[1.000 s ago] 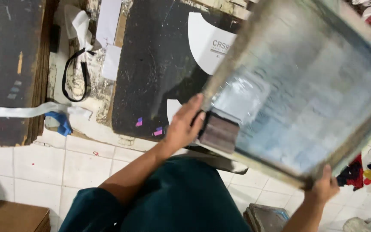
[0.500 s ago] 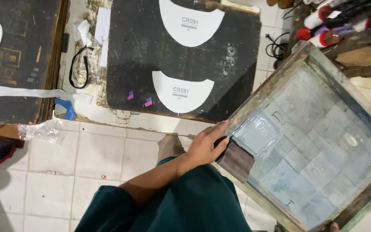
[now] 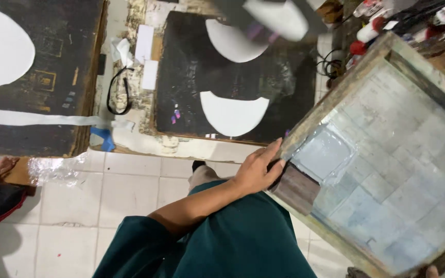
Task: Screen printing designs onto fabric pieces using a manual screen and squeegee
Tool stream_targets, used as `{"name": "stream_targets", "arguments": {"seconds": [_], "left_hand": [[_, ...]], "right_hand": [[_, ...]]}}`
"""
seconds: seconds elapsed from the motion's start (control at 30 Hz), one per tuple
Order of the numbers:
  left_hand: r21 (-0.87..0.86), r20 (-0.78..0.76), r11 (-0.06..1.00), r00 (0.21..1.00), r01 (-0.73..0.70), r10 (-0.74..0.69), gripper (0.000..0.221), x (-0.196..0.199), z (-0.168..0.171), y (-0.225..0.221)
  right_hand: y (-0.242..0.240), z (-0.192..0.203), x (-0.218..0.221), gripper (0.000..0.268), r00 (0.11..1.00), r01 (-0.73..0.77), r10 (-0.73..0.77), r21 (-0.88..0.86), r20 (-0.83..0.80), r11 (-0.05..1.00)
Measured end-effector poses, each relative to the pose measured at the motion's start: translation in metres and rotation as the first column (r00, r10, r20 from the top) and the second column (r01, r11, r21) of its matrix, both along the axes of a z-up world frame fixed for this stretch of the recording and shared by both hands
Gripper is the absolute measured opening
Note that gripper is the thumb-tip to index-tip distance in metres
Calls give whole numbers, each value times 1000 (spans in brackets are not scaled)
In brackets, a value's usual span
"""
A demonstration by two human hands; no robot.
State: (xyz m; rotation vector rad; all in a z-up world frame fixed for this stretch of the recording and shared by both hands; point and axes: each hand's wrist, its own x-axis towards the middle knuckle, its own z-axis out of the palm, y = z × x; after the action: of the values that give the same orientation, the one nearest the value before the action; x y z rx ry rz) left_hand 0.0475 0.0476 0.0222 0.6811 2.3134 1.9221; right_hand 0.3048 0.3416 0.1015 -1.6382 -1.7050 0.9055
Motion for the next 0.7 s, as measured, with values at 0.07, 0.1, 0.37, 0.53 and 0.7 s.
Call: {"name": "stream_targets", "arguments": {"seconds": [0.07,0.1,0.37,0.53,0.7], "left_hand": [[6,-38,998,997,-64,64,53,-7,-7,-22],[3,-23,998,998,-60,60,53,-8,-20,-36],[-195,174,937,930,-289,323,48,-10,-76,-116],[-288,269,872,841,-395,470,50,-18,-71,-128],[-386,354,818,751,-426,558,59,-15,-96,-128]], "right_hand": [[31,-38,-7,54,1000,0,0,7,29,1000],[42,-53,-4,54,999,1,-1,11,41,1000],[133,-166,-77,40,874,-486,482,129,62,864],[136,-209,-175,60,877,-404,398,-35,270,914],[109,-213,-221,69,910,-198,262,-219,322,956]]}}
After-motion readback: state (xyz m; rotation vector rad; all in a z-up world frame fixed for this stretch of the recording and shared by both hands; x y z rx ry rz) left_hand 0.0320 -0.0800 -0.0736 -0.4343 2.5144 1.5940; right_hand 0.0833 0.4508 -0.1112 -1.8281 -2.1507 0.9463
